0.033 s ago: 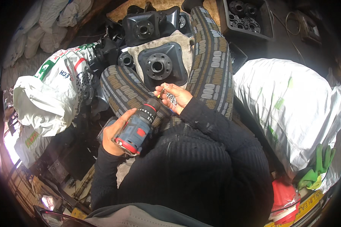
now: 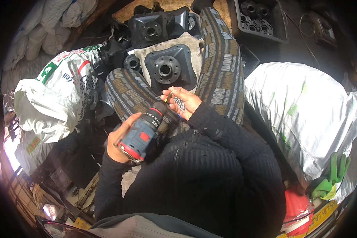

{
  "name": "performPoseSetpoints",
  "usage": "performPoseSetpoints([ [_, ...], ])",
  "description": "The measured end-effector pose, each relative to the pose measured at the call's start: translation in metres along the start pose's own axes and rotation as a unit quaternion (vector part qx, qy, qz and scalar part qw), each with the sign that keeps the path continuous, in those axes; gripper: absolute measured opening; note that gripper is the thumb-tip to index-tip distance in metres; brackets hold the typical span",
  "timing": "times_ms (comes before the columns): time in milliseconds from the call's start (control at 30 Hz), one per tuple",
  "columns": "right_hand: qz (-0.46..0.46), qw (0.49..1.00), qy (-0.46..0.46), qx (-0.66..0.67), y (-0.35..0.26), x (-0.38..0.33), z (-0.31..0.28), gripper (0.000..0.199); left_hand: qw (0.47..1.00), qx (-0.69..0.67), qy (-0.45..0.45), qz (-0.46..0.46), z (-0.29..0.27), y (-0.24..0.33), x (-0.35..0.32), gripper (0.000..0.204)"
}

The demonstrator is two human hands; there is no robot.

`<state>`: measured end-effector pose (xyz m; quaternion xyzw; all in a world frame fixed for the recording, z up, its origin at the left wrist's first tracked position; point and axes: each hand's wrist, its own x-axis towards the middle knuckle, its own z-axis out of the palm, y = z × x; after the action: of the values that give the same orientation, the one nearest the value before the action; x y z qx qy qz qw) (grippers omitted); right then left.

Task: The person uses a cordless drill to fasten small metal rings into black plastic components. They repeatedly pick up parts, align them, and drive fasteners into place, then set the finished pieces aside.

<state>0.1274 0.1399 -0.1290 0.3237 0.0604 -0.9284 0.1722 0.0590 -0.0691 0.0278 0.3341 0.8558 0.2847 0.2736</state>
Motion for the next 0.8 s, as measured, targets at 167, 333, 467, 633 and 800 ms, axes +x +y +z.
performPoseSetpoints([
  [167, -0.02, 0.997, 0.023, -0.07, -0.009, 0.005, 0.001, 0.033, 0.992, 0.119, -0.006, 0.033, 0.001, -0.015, 0.011, 0.045],
  [333, -0.162, 0.96, 0.156, -0.166, -0.033, 0.029, -0.022, 0.033, 0.972, 0.215, 0.018, 0.096, -0.022, -0.022, 0.032, 0.044],
  [467, -0.367, 0.833, 0.242, -0.337, -0.046, 0.086, -0.021, 0.033, 0.982, 0.175, 0.009, 0.071, -0.035, -0.021, 0.063, 0.042],
  [633, -0.384, 0.7, 0.281, -0.532, -0.04, 0.099, -0.014, 0.038, 0.98, 0.149, 0.009, 0.129, -0.038, -0.032, 0.087, 0.038],
  [800, -0.457, 0.671, 0.256, -0.524, -0.028, 0.109, -0.02, 0.041, 0.986, 0.12, -0.018, 0.112, -0.04, -0.029, 0.1, 0.041],
])
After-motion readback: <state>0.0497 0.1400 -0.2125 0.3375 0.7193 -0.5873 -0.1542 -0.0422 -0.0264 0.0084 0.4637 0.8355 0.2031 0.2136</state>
